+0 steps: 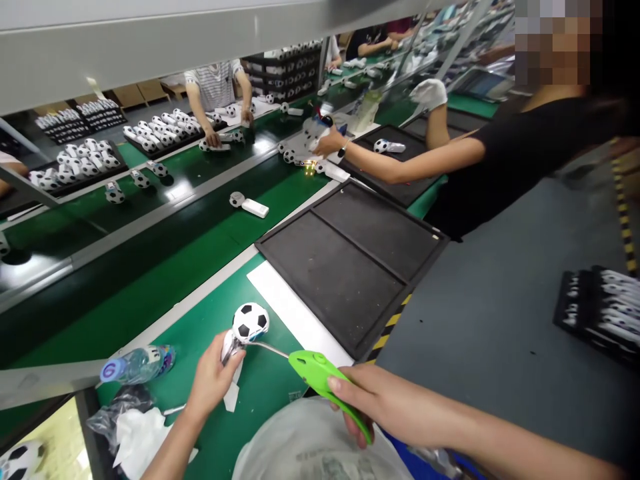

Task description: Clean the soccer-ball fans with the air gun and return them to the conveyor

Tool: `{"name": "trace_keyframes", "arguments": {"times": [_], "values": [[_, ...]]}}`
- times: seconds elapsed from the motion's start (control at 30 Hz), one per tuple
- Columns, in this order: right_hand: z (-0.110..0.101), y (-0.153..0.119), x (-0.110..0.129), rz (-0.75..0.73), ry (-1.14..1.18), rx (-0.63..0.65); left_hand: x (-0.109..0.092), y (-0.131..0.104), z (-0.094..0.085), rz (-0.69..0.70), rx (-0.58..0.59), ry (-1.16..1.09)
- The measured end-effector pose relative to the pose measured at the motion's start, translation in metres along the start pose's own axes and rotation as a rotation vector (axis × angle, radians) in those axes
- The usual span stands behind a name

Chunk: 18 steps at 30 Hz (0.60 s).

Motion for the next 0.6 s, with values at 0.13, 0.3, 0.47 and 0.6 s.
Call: {"name": "trace_keyframes", "arguments": {"times": [0.13, 0.3, 0.47, 0.6], "values": [[-0.002, 0.005, 0.000, 0.036, 0.026, -0.003, -0.004, 0.001, 0.001, 0.000, -0.012, -0.024], [-0.004, 0.007, 0.001, 0.030, 0.028, 0.003, -0.005, 0.003, 0.003, -0.025, -0.005, -0.039], [-0.011, 0.009, 0.001, 0.012, 0.044, 0.003, -0.002, 0.010, 0.006, -0.195, -0.018, -0.271], [-0.021, 0.015, -0.007, -0.034, 0.347, -0.065, -0.003, 0.017, 0.010, -0.500, -0.035, -0.902]]}}
Point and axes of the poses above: each hand's wrist, its own y-axis towards the middle knuckle, its own z-axis out of the palm, x = y × z, the point moved 3 cm from there along y, towards the middle knuckle, and after that the axes turned 3 degrees about x, right-handed, at the moved point
